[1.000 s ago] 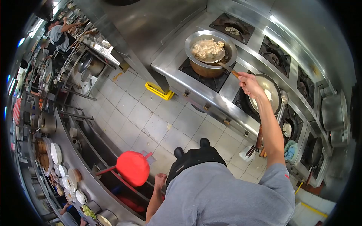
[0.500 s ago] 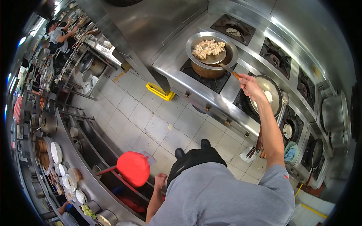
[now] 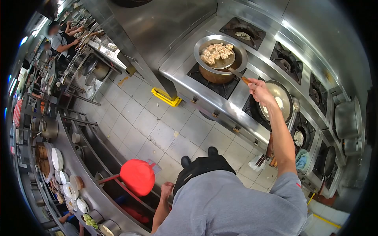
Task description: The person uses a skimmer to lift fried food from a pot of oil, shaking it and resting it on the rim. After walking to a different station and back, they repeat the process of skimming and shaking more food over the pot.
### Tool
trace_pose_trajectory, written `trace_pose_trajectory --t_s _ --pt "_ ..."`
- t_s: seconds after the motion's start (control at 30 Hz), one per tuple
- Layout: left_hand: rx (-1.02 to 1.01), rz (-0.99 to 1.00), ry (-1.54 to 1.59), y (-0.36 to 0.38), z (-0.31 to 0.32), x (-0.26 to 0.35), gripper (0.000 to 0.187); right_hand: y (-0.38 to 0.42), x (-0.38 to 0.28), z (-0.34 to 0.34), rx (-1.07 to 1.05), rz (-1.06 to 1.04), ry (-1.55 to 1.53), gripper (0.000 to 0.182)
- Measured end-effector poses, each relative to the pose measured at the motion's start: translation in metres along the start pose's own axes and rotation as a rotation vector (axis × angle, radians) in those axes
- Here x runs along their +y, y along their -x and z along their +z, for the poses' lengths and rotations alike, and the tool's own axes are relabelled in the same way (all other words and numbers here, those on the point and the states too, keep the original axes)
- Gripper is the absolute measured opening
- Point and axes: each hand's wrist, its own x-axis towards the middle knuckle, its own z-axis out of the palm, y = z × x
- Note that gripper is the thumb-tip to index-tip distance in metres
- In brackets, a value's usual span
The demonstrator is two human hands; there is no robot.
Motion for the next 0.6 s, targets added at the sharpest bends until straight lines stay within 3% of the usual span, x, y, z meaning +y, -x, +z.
trace_pose_trajectory --t_s 0.17,0.37,0.47,0.6 --pt "-0.004 -0.033 -0.019 -0.002 0.001 0.002 0.015 0.003 -0.008 0.006 0.049 -0.024 0.164 0.041" --pt "-0.015 -0.036 -0.03 -0.001 0.0 0.007 0.015 0.002 -0.011 0.02 0.217 -0.267 0.733 0.036" --pt "-0.01 -0.034 -0.023 0.001 0.0 0.009 0.014 0.005 -0.004 0.025 0.28 -0.507 0.919 0.034" --pt "-0.008 -0.011 -0.011 -0.001 0.001 0.004 0.015 0.029 -0.021 0.039 0.27 -0.456 0.982 0.031"
